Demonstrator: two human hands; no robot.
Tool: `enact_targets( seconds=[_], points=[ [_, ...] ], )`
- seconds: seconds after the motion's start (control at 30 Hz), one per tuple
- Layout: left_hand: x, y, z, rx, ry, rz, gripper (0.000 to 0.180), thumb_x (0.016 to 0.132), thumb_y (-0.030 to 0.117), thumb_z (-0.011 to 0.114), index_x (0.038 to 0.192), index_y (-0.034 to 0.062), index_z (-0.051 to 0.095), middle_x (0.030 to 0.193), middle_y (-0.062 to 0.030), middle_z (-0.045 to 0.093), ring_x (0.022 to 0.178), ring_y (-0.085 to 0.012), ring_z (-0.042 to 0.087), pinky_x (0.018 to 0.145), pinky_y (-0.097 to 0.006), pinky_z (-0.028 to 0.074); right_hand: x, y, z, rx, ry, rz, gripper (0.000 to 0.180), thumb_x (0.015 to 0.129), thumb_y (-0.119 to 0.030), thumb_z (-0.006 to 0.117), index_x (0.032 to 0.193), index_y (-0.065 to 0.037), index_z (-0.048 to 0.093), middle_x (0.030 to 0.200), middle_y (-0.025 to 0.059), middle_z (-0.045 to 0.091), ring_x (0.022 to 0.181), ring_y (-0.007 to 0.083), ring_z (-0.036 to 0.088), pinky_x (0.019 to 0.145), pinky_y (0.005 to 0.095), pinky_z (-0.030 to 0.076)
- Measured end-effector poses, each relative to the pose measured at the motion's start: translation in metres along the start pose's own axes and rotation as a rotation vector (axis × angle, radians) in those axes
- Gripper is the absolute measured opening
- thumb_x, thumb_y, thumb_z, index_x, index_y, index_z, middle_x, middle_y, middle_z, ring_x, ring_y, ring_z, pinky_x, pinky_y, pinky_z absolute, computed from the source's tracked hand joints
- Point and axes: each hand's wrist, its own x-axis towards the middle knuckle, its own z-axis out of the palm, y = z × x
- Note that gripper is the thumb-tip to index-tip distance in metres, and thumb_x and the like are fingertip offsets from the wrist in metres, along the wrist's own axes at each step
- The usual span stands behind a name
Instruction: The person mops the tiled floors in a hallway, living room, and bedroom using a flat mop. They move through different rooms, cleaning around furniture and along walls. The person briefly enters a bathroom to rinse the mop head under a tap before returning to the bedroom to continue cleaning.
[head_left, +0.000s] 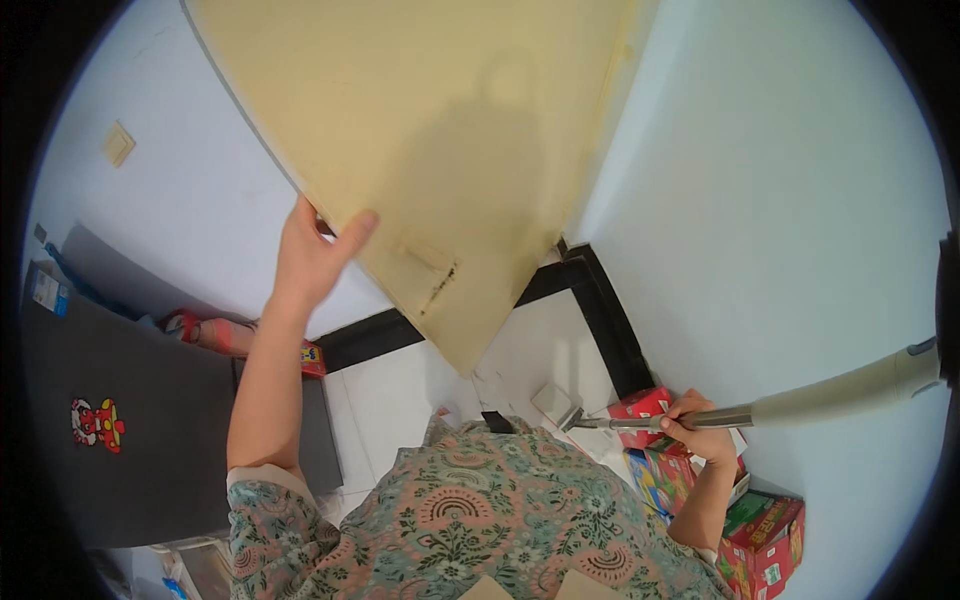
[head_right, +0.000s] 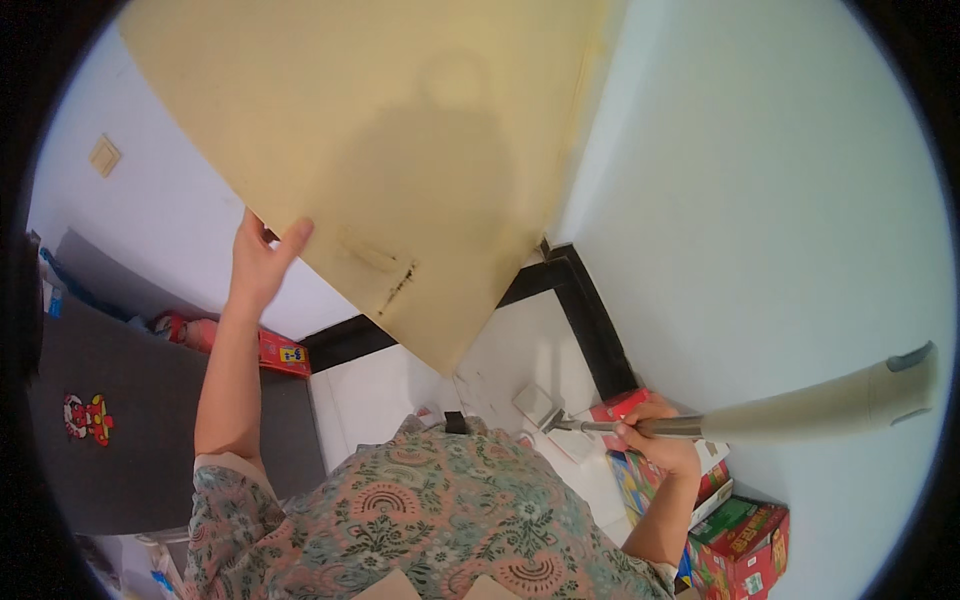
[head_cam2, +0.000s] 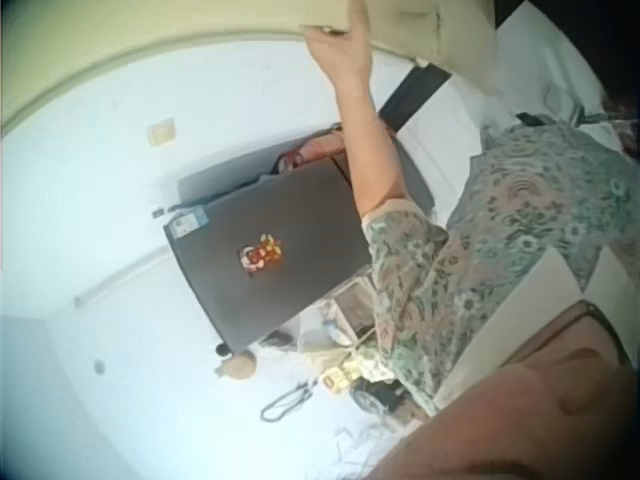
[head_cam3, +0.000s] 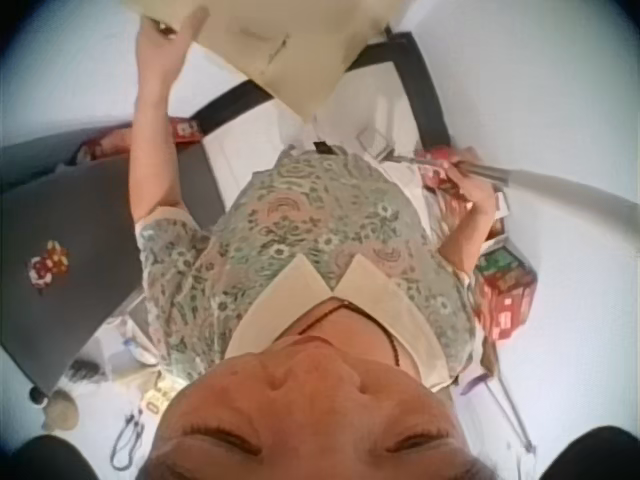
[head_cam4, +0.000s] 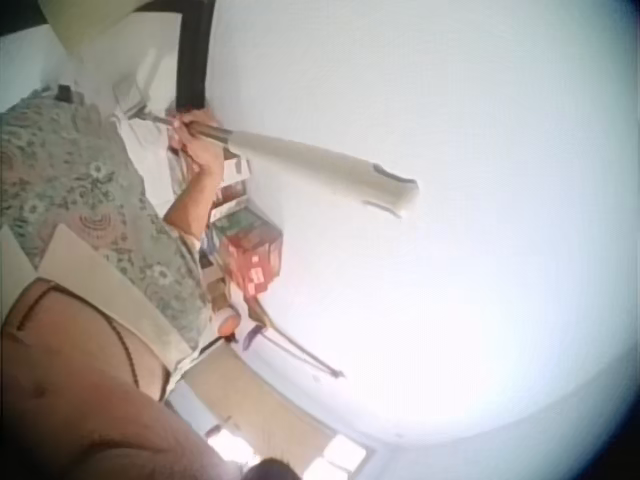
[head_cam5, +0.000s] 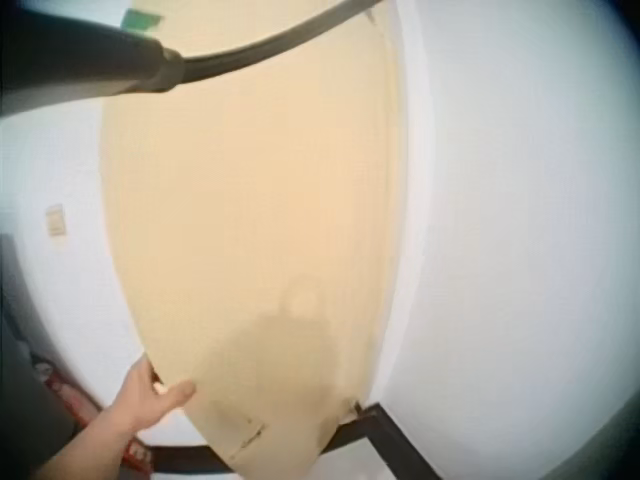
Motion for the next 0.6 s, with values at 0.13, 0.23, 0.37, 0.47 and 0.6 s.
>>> enact_targets(
  seconds=[0.13, 0.23, 0.37, 0.47, 0.6],
  points=[
    [-0.045, 0.023, 0.045, 0.027, 0.036, 0.335, 0.054, 0.069, 0.021, 0.073, 0.111, 0.0006, 0.047, 0.106, -0.0136, 0.054, 0.091, -0.0243, 0.057, 0.076, -0.031, 0.046, -0.014, -0.014, 0.003, -0.094, 0.033, 0.044, 0.016, 0.071, -0.014, 0.07, 0.066, -0.002, 0.061, 0.058, 0.0075, 0.054, 0.065, 0.021, 0.047, 0.062, 0.0334, 0.039],
    [-0.063, 0.053, 0.098, -0.081, -0.083, 0.47, 0.067, 0.064, 0.021, 0.075, 0.119, 0.0019, 0.042, 0.122, -0.0181, 0.043, 0.105, -0.0309, 0.05, 0.084, -0.036, 0.044, -0.036, 0.01, -0.006, -0.15, 0.031, 0.006, 0.015, 0.072, -0.015, 0.069, 0.069, -0.002, 0.061, 0.062, 0.0085, 0.055, 0.065, 0.023, 0.048, 0.061, 0.0342, 0.039],
    [-0.081, 0.083, 0.155, -0.093, -0.242, 0.505, 0.09, 0.062, 0.024, 0.075, 0.133, 0.0011, 0.024, 0.133, -0.0222, 0.029, 0.12, -0.0375, 0.036, 0.094, -0.04, 0.038, -0.051, 0.036, -0.015, -0.153, 0.088, 0.035, 0.02, 0.072, -0.017, 0.07, 0.071, -0.002, 0.058, 0.069, 0.0069, 0.057, 0.065, 0.0207, 0.051, 0.059, 0.0333, 0.04],
    [-0.089, 0.106, 0.198, -0.08, -0.159, 0.645, 0.101, 0.062, 0.026, 0.075, 0.136, -0.0025, 0.013, 0.138, -0.0246, 0.021, 0.124, -0.0404, 0.03, 0.098, -0.042, 0.034, -0.073, 0.051, -0.007, 0.136, 0.205, 0.249, 0.022, 0.072, -0.018, 0.072, 0.07, -0.002, 0.057, 0.061, 0.0055, 0.052, 0.06, 0.016, 0.051, 0.056, 0.0305, 0.041],
    [-0.104, 0.152, 0.245, -0.163, -0.09, 0.734, 0.106, 0.062, 0.024, 0.076, 0.138, -0.0012, 0.006, 0.14, -0.0236, 0.016, 0.127, -0.0413, 0.021, 0.102, -0.045, 0.028, -0.091, 0.05, -0.028, 0.098, 0.2, 0.263, 0.022, 0.071, -0.019, 0.074, 0.071, -0.002, 0.059, 0.059, 0.004, 0.05, 0.059, 0.0152, 0.049, 0.058, 0.0293, 0.042]
  ],
)
